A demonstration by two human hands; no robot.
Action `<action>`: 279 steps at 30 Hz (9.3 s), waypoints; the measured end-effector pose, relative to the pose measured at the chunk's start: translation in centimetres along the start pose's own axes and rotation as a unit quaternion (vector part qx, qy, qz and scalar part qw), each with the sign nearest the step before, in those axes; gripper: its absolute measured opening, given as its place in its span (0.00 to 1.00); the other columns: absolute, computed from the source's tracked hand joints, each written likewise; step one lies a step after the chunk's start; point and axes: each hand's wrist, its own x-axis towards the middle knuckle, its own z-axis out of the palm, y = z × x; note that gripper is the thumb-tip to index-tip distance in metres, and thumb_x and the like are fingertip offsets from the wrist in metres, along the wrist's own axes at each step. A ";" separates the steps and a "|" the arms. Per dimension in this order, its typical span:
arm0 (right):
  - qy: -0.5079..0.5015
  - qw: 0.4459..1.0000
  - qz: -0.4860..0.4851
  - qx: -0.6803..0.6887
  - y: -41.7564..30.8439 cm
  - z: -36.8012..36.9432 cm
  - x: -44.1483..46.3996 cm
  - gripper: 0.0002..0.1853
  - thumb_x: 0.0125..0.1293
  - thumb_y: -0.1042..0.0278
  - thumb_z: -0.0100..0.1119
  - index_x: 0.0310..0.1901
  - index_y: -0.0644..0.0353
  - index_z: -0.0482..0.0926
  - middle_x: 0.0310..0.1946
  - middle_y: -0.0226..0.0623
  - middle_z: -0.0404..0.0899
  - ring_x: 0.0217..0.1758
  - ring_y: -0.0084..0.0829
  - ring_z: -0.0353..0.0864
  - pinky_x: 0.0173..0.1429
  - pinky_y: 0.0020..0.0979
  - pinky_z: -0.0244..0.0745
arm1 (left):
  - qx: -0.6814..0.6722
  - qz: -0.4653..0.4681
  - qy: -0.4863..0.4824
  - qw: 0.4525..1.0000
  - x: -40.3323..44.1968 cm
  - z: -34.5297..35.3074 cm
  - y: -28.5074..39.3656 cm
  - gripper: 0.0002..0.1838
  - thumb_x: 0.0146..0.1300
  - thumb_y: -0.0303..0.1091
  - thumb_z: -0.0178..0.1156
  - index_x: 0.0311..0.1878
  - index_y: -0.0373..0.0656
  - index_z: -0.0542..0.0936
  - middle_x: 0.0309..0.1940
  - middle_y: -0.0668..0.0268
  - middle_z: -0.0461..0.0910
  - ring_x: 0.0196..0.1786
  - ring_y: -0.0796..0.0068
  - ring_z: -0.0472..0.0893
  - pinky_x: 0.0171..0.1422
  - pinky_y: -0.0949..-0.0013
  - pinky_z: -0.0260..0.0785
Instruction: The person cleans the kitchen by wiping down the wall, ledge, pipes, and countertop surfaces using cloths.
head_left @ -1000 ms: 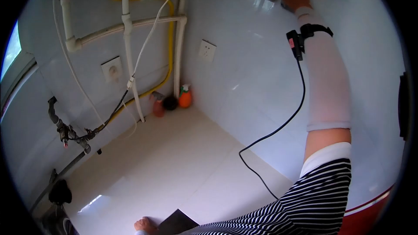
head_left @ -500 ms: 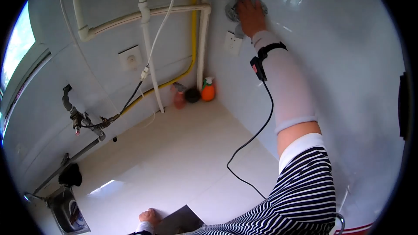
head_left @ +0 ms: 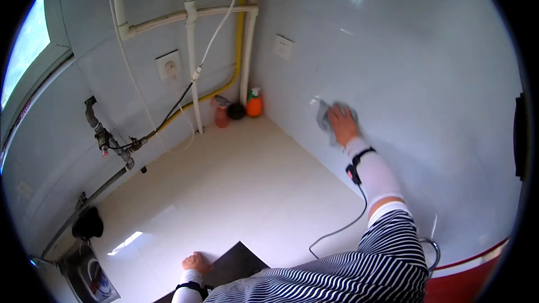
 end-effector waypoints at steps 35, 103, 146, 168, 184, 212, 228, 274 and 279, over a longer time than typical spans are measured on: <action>0.168 0.892 0.338 -0.248 25.0 -11.3 -12.3 0.38 0.67 0.61 0.57 0.76 0.47 0.52 0.78 0.29 0.46 0.78 0.43 0.48 0.53 0.63 0.72 | -0.003 0.004 -0.057 0.998 -1.0 -1.8 0.8 0.37 0.48 0.59 0.73 0.54 0.40 0.80 0.51 0.59 0.84 0.54 0.62 0.83 0.58 0.64 0.76; -0.211 0.100 0.101 0.967 -39.5 -30.8 -10.3 0.19 0.76 0.67 0.40 0.63 0.66 0.70 0.55 0.39 0.80 0.56 0.32 0.81 0.61 0.35 0.76 | -0.411 -0.129 0.119 0.895 -11.4 14.1 -27.4 0.23 0.51 0.51 0.70 0.37 0.38 0.82 0.36 0.52 0.84 0.42 0.52 0.83 0.49 0.58 0.74; 0.629 0.702 -0.058 0.331 -37.2 -63.7 31.0 0.06 0.59 0.72 0.55 0.32 0.53 0.83 0.41 0.33 0.80 0.50 0.38 0.78 0.49 0.41 0.78 | -0.502 -0.180 0.038 0.845 -10.7 13.4 -28.6 0.22 0.44 0.50 0.78 0.25 0.40 0.81 0.22 0.62 0.81 0.26 0.71 0.79 0.36 0.67 0.72; 0.643 0.685 -0.017 0.342 -35.2 -62.1 30.2 0.04 0.51 0.77 0.57 0.28 0.58 0.80 0.34 0.39 0.78 0.42 0.44 0.77 0.44 0.44 0.75 | -0.503 -0.200 0.049 0.839 -11.5 12.6 -28.3 0.23 0.42 0.53 0.77 0.28 0.42 0.85 0.28 0.58 0.85 0.34 0.60 0.84 0.44 0.61 0.75; 0.618 0.697 -0.007 0.364 -36.0 -62.4 30.2 0.08 0.60 0.72 0.56 0.35 0.55 0.85 0.45 0.34 0.80 0.52 0.42 0.77 0.48 0.42 0.79 | -0.490 -0.195 0.027 0.849 -12.5 10.4 -28.4 0.22 0.44 0.51 0.77 0.29 0.41 0.84 0.27 0.60 0.85 0.32 0.62 0.84 0.43 0.63 0.75; 0.558 0.756 -0.070 0.335 -36.5 -66.5 29.8 0.08 0.60 0.71 0.55 0.34 0.53 0.86 0.48 0.30 0.81 0.54 0.38 0.77 0.54 0.41 0.78 | -0.468 -0.207 0.061 0.857 -13.2 10.7 -28.0 0.23 0.43 0.54 0.76 0.29 0.43 0.84 0.29 0.60 0.85 0.36 0.60 0.85 0.45 0.62 0.76; 0.240 0.904 -0.157 0.318 -42.1 -79.3 30.2 0.20 0.57 0.59 0.52 0.46 0.59 0.85 0.52 0.44 0.81 0.58 0.43 0.79 0.59 0.37 0.77 | -0.461 -0.177 0.023 0.869 -11.6 11.5 -29.5 0.26 0.39 0.61 0.76 0.28 0.45 0.87 0.29 0.61 0.86 0.35 0.62 0.84 0.46 0.63 0.76; 0.720 0.599 0.012 0.351 -24.5 -72.9 38.0 0.05 0.55 0.72 0.60 0.34 0.59 0.80 0.41 0.41 0.79 0.47 0.46 0.75 0.56 0.43 0.69 | -0.482 -0.187 0.046 0.855 -11.7 11.1 -29.2 0.28 0.35 0.59 0.80 0.23 0.40 0.86 0.25 0.61 0.85 0.29 0.68 0.83 0.41 0.67 0.75; 0.665 0.644 -0.047 0.376 -28.8 -64.7 34.4 0.03 0.55 0.76 0.58 0.32 0.62 0.77 0.41 0.41 0.78 0.49 0.47 0.74 0.58 0.42 0.70 | -0.502 -0.201 0.003 0.841 -13.0 9.3 -29.0 0.29 0.35 0.59 0.80 0.23 0.40 0.84 0.26 0.59 0.85 0.30 0.66 0.83 0.41 0.66 0.75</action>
